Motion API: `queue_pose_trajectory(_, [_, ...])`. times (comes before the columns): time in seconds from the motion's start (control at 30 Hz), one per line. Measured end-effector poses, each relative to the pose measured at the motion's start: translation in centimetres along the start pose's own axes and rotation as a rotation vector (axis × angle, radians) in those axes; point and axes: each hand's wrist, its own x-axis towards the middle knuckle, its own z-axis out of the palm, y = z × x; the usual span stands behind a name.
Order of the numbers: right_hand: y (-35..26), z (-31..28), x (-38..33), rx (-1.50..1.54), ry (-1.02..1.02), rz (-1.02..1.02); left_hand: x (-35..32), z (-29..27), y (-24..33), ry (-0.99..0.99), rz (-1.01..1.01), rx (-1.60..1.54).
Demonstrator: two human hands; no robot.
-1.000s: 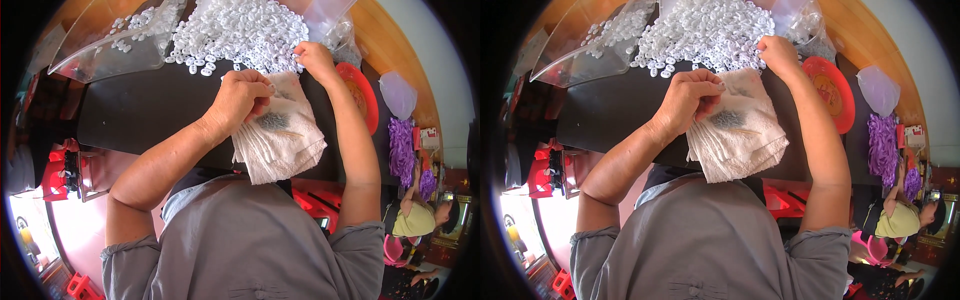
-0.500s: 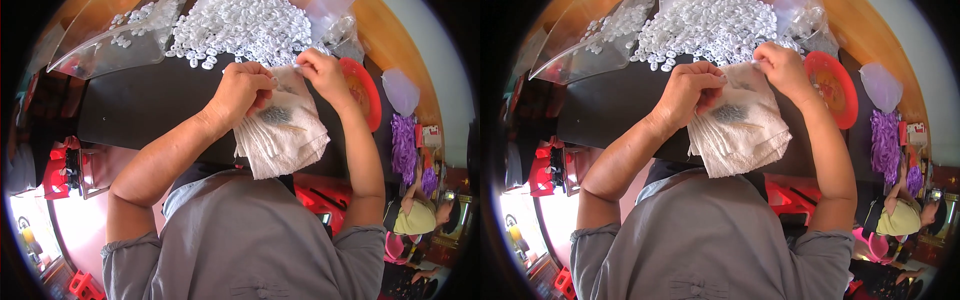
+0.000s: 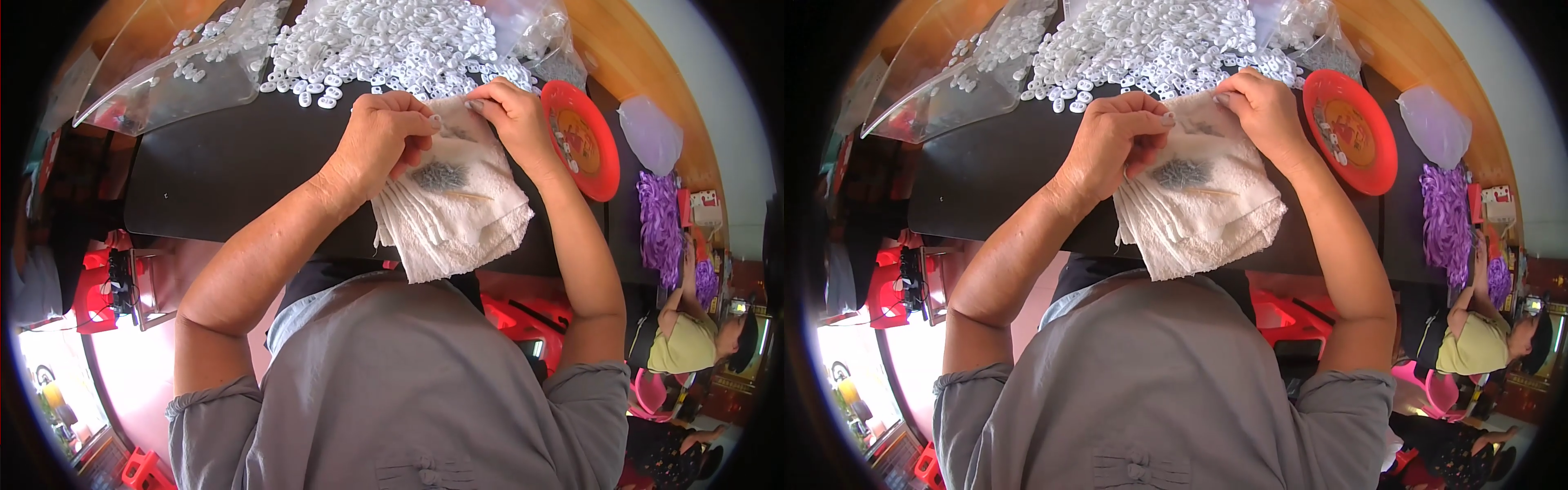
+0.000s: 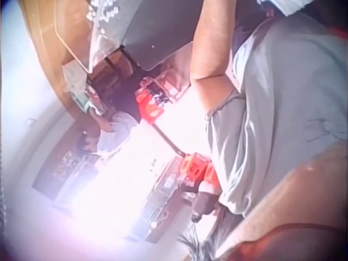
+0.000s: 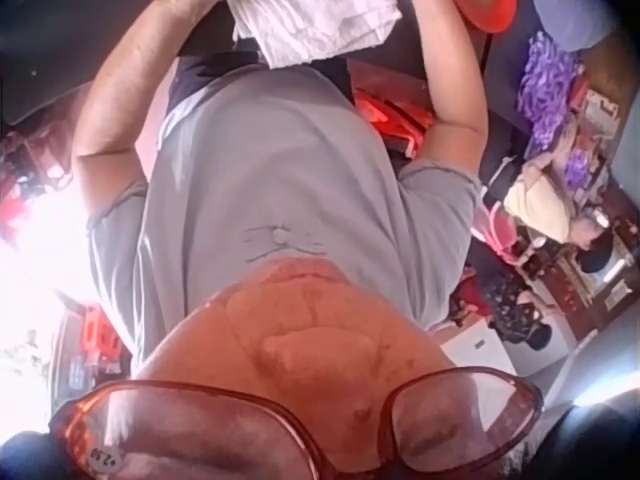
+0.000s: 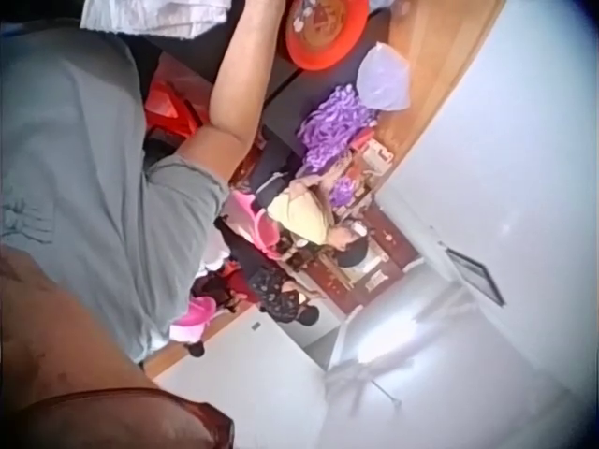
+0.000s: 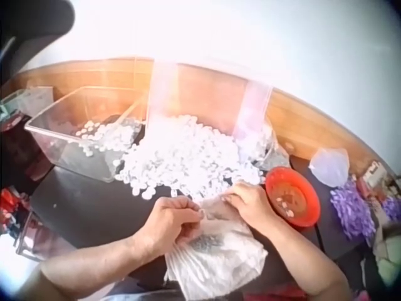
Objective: Inspecting small white hardware components and placing them onto white cloths.
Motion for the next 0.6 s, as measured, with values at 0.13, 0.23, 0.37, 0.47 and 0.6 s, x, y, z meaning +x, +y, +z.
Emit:
queue_pose_trajectory(0.13, [-0.55, 0.42, 0.48, 0.044, -0.018, 0.037, -0.13, -0.05, 0.07, -0.007, 0.011, -0.010])
queue_pose_trajectory(0.23, [-0.36, 0.82, 0.55, 0.057, -0.031, 0.033, -0.06, -0.09, 0.03, -0.011, 0.012, -0.010])
queue_pose_trajectory(0.37, [-0.37, 0.65, 0.53, 0.011, -0.045, -0.010, 0.17, -0.24, -0.21, -0.018, 0.010, -0.013])
queue_pose_trajectory(0.47, [-0.41, 0.63, 0.48, 0.046, -0.066, 0.028, 0.03, -0.16, -0.08, -0.011, 0.007, -0.004])
queue_pose_trajectory(0.6, [-0.36, 0.67, 0.54, 0.035, -0.091, 0.055, 0.02, -0.12, 0.00, -0.007, 0.003, 0.018])
